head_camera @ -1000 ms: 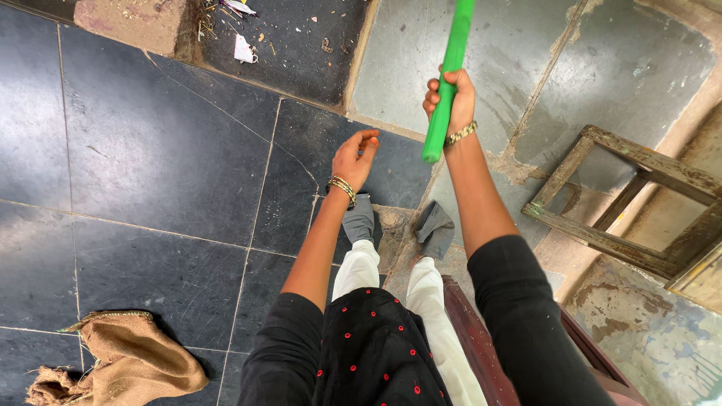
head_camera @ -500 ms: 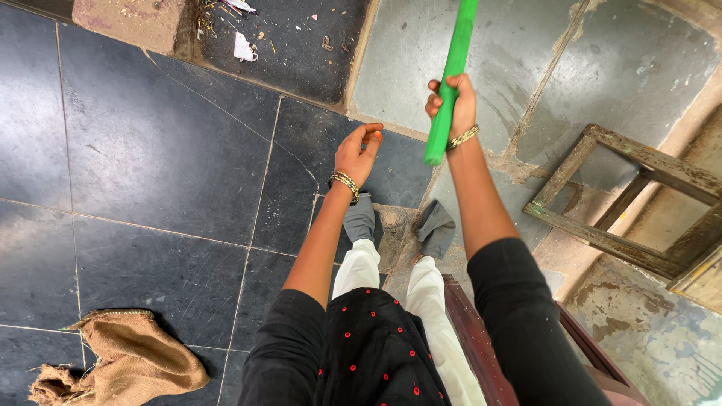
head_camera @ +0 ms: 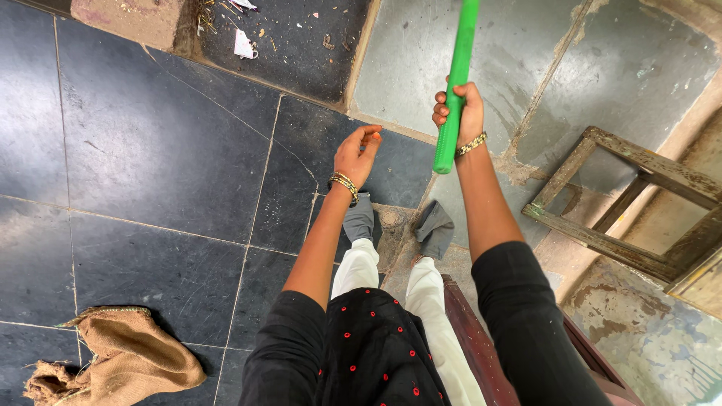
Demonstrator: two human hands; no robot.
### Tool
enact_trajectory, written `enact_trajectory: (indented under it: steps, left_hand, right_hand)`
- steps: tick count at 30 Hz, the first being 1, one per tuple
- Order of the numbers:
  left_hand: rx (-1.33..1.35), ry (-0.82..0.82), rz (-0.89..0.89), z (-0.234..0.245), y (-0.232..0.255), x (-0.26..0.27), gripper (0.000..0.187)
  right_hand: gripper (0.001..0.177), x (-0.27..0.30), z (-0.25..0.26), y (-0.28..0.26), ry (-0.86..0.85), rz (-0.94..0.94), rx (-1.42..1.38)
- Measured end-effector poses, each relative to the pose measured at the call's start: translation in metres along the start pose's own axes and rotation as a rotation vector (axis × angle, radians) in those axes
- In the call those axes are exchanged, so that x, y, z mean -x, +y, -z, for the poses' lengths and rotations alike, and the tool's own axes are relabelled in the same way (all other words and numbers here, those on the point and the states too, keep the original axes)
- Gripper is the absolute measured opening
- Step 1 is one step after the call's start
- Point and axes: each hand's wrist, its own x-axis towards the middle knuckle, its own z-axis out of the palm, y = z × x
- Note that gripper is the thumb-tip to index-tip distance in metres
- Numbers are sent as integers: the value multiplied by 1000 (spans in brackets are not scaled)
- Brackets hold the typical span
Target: The person sweeps debris from the floor and off of steps into a hole in the ground using a handheld broom.
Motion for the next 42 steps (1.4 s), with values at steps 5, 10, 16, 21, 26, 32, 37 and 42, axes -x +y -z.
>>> enact_trajectory:
  steps: [5, 10, 16, 21, 26, 32, 37, 42]
  left_hand:
    - [-27, 9, 7, -2, -1, 2, 31]
    - [-25, 2, 31, -6, 2, 4, 31]
    - [-28, 23, -12, -7, 5, 2, 31]
    - [-7, 15, 25, -10, 8, 7, 32]
    - [-17, 32, -7, -9, 2, 15, 31]
    - [25, 37, 16, -12, -3, 26, 32]
    - [-13, 93, -4, -27, 1, 41, 30]
    - [18, 130, -39, -51, -5, 63, 28]
  right_hand:
    - [14, 9, 2, -4, -51, -80, 368]
    - [11, 19, 2, 13, -14, 45, 295]
    - [16, -21, -15, 16, 135, -70, 211]
    - [24, 0, -13, 18, 8, -257, 482]
    - [55, 48, 7, 39, 59, -62, 546]
    - [24, 50, 36, 78, 320, -53, 255]
    - [18, 71, 62, 105, 279, -398, 523]
    - [21, 115, 83, 92, 103, -370, 662]
